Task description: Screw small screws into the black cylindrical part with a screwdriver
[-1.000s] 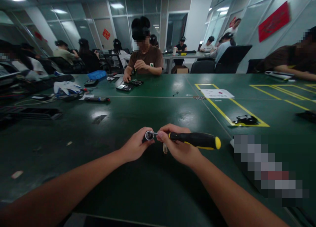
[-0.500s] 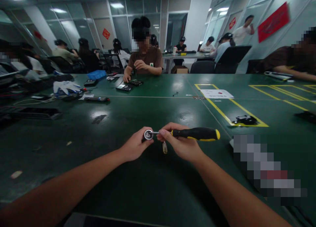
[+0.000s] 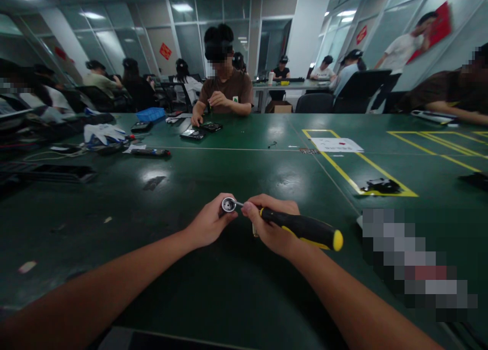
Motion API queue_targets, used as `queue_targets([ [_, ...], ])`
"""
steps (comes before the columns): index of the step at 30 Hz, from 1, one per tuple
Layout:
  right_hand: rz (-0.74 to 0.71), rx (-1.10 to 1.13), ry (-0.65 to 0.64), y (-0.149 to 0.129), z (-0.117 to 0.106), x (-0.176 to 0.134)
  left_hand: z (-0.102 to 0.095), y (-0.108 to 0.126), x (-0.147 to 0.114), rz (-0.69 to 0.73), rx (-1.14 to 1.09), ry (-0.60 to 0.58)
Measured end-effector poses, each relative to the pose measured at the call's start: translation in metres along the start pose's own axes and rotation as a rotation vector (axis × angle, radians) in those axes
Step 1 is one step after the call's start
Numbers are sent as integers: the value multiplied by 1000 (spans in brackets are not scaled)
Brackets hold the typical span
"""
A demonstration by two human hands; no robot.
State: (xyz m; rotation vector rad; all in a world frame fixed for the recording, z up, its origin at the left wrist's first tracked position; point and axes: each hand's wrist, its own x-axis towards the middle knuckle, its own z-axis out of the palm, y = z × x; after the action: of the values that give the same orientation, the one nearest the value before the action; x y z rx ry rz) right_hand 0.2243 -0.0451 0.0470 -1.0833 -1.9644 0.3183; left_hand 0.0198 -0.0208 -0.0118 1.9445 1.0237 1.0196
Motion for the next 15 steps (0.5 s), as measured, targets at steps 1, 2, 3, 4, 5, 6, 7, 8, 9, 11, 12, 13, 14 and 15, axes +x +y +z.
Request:
queue_targets([
  [1, 8, 3, -3, 0, 1, 0, 0, 1, 0, -1, -1, -2],
  [2, 9, 4, -6, 0, 1, 0, 0, 1, 0, -1, -3, -1],
  [3, 9, 3, -5, 0, 1, 0, 0, 1, 0, -1, -4, 0],
  [4, 12, 3, -6, -1, 2, 1, 0, 2, 0, -1, -6, 1],
  [5, 15, 0, -6, -1, 2, 1, 0, 1, 0, -1, -6, 2],
  [6, 20, -6, -4, -1, 3, 1, 0, 1, 0, -1, -6, 3],
  [7, 24, -13, -3, -1, 3, 1, 0, 1, 0, 0, -4, 5],
  [8, 30, -18, -3, -2, 3, 1, 0, 0, 1, 2, 0, 6],
  [9, 35, -22, -3, -2, 4, 2, 1, 0, 1, 4, 4, 9],
  [11, 42, -9, -7, -2, 4, 2, 1, -1, 1, 10, 7, 13],
  [12, 52, 15, -11, -1, 5, 1, 1, -1, 1, 11, 8, 13],
  [13, 68, 51, -14, -1, 5, 1, 1, -1, 1, 11, 10, 13],
  [14, 87, 98, -14, 0, 6, 1, 1, -1, 1, 10, 12, 13],
  [15, 109, 152, -15, 1, 6, 1, 1, 0, 1, 7, 17, 14],
])
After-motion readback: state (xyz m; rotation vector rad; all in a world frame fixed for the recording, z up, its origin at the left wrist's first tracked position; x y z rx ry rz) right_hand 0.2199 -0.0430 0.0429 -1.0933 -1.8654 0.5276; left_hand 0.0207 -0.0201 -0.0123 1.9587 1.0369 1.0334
